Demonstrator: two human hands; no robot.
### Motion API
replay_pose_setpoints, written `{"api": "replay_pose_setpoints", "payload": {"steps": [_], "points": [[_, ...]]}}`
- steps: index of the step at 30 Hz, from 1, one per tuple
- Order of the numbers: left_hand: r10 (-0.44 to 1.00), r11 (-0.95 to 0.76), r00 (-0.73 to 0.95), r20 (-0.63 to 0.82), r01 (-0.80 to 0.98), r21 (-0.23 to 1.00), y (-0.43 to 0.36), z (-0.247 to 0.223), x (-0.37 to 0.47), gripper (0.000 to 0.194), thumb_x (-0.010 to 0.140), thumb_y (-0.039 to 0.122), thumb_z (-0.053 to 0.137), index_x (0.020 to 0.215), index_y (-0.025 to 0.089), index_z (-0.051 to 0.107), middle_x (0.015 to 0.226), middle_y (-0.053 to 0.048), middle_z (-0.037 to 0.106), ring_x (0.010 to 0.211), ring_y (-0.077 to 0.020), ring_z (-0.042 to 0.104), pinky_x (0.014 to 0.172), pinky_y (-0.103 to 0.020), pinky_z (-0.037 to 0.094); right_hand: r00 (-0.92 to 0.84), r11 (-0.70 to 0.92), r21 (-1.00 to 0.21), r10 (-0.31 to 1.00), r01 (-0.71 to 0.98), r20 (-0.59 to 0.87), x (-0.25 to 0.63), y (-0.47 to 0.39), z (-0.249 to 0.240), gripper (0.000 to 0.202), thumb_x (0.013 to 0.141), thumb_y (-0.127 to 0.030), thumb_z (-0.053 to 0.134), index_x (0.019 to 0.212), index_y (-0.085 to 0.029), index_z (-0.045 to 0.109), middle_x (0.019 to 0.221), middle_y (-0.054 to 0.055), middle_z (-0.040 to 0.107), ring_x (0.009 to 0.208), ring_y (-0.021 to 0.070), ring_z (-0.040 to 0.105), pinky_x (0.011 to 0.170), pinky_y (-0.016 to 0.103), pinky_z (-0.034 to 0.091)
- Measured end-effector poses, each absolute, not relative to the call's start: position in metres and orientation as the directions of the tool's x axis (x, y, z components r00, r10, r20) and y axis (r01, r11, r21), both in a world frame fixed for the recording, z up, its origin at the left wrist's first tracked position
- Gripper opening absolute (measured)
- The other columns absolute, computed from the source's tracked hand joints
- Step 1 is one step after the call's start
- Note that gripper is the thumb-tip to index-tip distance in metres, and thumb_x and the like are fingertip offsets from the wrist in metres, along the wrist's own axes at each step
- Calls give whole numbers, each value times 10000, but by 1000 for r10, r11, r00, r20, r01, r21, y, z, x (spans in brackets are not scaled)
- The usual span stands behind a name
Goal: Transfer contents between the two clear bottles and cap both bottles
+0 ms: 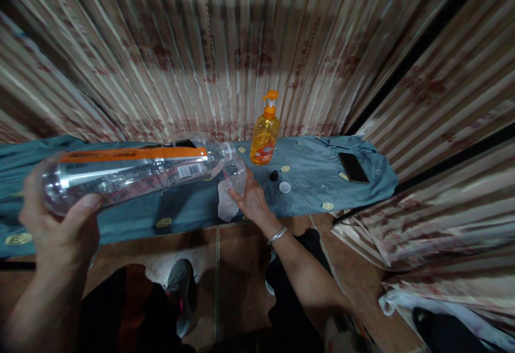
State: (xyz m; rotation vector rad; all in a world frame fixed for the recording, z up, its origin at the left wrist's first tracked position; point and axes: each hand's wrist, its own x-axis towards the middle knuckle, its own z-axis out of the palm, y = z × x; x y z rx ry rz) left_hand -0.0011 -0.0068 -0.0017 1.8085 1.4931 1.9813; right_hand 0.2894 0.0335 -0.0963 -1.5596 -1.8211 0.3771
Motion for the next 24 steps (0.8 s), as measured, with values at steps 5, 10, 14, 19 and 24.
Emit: {"api": "replay_pose_setpoints", "payload": {"steps": [5, 10, 14, 19, 24], "points": [[601, -546, -293, 744, 528, 650, -3, -4, -5, 769, 611, 450, 730, 1321, 223, 539, 1274, -105, 619, 1184, -331, 583, 1050, -554, 419, -36, 240, -629, 947, 740, 319, 288, 33, -95, 673, 837, -353, 655, 1358, -78, 332, 1148, 197, 666, 1032, 316, 673, 859, 417, 541], [599, -561, -294, 745, 510, 652, -4, -3, -5, 771, 603, 445, 749, 1314, 229, 546, 1287, -98, 616, 1200, -327, 577, 1063, -545, 413, -30, 251, -635, 941, 731, 337, 288, 33, -94, 659, 831, -354, 650, 1355, -102, 339, 1146, 177, 675, 1032, 304, 676, 858, 402, 542], [597, -549, -293, 747, 530, 646, -5, -2, -3, 769, 595, 446, 750, 1309, 235, 555, 1278, -97, 623, 1202, -344, 575, 1052, -558, 417, -30, 253, -635, 940, 730, 340, 289, 33, -95, 663, 830, -367, 647, 1361, -125, 331, 1135, 163, 682, 1008, 304, 684, 846, 413, 547], [604, -550, -306, 736, 509, 662, -4, -3, -4, 784, 591, 463, 747, 1313, 228, 551, 1285, -107, 619, 1192, -345, 581, 1045, -558, 425, -32, 268, -632, 933, 727, 359, 288, 33, -97, 655, 826, -362, 653, 1348, -113, 346, 1151, 180, 670, 1030, 311, 676, 856, 415, 545], [597, -552, -301, 744, 519, 653, -6, -2, -2, 754, 604, 432, 738, 1310, 238, 556, 1294, -96, 615, 1220, -345, 561, 1059, -553, 407, -36, 258, -618, 937, 742, 347, 289, 33, -97, 638, 838, -364, 639, 1341, -104, 347, 1127, 180, 674, 995, 304, 685, 845, 409, 545]]}}
